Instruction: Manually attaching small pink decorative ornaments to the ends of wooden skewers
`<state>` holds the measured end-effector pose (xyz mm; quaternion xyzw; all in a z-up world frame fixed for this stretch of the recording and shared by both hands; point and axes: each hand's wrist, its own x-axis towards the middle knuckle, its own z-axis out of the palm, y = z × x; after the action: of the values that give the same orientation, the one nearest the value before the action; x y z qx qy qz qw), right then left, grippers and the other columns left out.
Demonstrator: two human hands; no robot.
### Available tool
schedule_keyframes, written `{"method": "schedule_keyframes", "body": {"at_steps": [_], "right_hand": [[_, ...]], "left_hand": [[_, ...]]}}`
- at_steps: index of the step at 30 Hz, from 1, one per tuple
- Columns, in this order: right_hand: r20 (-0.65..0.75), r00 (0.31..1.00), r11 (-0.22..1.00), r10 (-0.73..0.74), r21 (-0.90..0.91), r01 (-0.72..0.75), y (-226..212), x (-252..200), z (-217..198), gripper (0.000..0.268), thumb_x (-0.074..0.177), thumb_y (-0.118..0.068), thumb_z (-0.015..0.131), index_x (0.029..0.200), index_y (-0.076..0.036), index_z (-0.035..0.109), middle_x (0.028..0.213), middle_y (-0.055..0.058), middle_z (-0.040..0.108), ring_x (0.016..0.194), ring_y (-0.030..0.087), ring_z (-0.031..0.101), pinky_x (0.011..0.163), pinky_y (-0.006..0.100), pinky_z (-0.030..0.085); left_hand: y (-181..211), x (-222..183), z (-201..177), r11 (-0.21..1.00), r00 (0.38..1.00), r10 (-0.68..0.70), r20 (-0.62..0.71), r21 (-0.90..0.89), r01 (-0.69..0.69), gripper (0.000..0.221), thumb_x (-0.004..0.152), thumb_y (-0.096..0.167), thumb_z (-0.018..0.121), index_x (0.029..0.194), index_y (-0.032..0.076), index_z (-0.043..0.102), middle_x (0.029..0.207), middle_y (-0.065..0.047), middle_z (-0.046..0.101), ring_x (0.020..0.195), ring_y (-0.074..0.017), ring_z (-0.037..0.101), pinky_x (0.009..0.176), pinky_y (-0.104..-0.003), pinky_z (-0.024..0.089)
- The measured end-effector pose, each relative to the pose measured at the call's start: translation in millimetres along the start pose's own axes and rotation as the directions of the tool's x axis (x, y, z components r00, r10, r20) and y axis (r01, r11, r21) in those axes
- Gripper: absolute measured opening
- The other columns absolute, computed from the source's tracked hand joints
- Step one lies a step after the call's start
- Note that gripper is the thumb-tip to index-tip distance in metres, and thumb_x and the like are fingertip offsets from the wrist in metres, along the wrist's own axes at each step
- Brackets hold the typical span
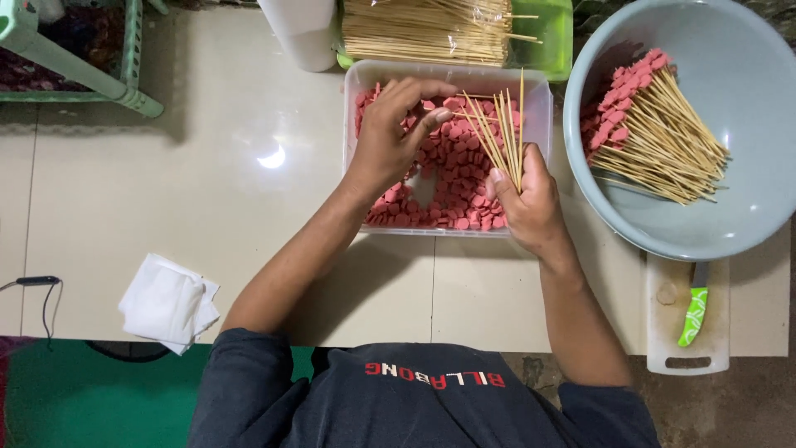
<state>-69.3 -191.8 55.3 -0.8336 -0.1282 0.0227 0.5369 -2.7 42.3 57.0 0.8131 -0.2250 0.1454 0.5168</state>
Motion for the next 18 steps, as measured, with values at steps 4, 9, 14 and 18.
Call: {"method": "schedule_keyframes", "body": {"at_steps": [4,9,14,18], "right_hand": [[0.006,1.0,1.0,-0.021,-0.011,0.022,1.2,0.0,-0.6,0.007,0.109,-0.008,0.049,0.105,-0.004,0.044,0.076,0.007,0.061,0.07,0.02,0.062,0.071,0.036,0.056],[0.005,0.999,0.999,0.034,-0.04,-0.034,-3.9,-0.4,0.6,0.017,0.108,-0.009,0.051,0.096,-0.008,0.039,0.075,0.006,0.063,0.069,0.019,0.064,0.07,0.035,0.054],[0.004,1.0,0.999,0.022,-0.046,-0.022,-6.1,0.9,0.6,0.016,0.108,-0.008,0.05,0.096,-0.007,0.04,0.075,0.007,0.063,0.069,0.02,0.064,0.071,0.036,0.055],[0.009,1.0,1.0,0.021,-0.009,-0.021,-5.8,1.1,0.9,0.013,0.108,-0.007,0.05,0.1,-0.007,0.04,0.076,0.006,0.062,0.07,0.02,0.062,0.072,0.035,0.055]], "left_hand": [[-0.9,0.8,-1.3,1.0,1.0,0.001,-0.002,0.011,-0.001,0.027,0.099,0.019,0.072,0.125,0.019,0.066,0.121,-0.001,0.074,0.118,-0.0217,0.069,0.119,-0.064,0.033],[5.8,2.8,-5.3,1.0,1.0,0.011,0.011,0.004,-0.011,0.016,0.099,0.024,0.07,0.113,0.016,0.069,0.105,0.0,0.074,0.086,-0.0153,0.056,0.081,-0.03,0.043],[4.1,3.3,-5.5,0.999,1.0,0.023,0.007,-0.031,-0.023,0.016,0.099,0.022,0.071,0.113,0.016,0.069,0.106,0.001,0.074,0.09,-0.0159,0.057,0.085,-0.031,0.042],[8.5,4.8,-7.7,0.998,0.999,0.041,0.002,-0.036,-0.041,0.015,0.1,0.023,0.07,0.112,0.013,0.07,0.104,0.001,0.074,0.084,-0.0154,0.053,0.079,-0.029,0.04]]}}
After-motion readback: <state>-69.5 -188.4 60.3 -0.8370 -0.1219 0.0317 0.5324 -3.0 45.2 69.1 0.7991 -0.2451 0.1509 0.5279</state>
